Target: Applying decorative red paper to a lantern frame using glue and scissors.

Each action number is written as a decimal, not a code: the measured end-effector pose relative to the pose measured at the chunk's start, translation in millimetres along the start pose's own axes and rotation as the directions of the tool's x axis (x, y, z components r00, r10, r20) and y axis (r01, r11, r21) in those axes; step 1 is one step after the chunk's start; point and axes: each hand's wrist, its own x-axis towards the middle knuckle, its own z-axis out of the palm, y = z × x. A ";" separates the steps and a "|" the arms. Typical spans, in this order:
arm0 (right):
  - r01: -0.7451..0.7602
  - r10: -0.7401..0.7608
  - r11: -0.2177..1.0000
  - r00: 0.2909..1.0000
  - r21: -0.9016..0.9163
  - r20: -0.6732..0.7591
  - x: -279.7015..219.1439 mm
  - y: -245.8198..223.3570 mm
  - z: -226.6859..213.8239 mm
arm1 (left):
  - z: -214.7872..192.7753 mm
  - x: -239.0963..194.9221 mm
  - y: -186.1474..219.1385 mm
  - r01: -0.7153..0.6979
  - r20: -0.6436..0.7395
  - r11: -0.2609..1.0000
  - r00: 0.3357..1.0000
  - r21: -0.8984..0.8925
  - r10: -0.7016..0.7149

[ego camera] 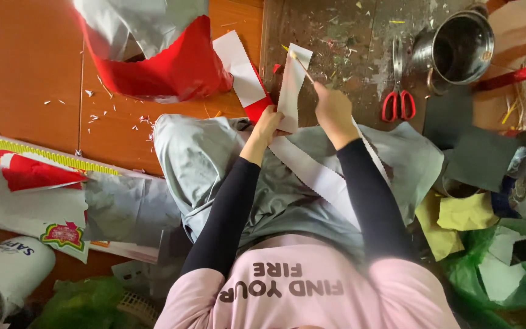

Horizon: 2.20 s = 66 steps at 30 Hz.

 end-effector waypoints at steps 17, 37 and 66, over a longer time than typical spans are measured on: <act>-0.171 0.107 0.950 0.964 0.262 0.244 -169.8 -75.6 -69.0 | -36.6 75.8 -68.0 0.075 0.022 0.985 0.997 -0.155 -0.072; -0.173 0.181 0.908 0.983 0.381 0.016 -0.5 -28.3 24.4 | -19.8 1.1 -29.9 -0.158 -0.047 0.914 0.981 0.373 0.189; -0.141 0.353 -0.643 0.818 0.753 0.454 -6.5 294.6 29.9 | 9.4 -48.2 9.9 -0.506 -0.073 0.370 0.514 0.779 0.855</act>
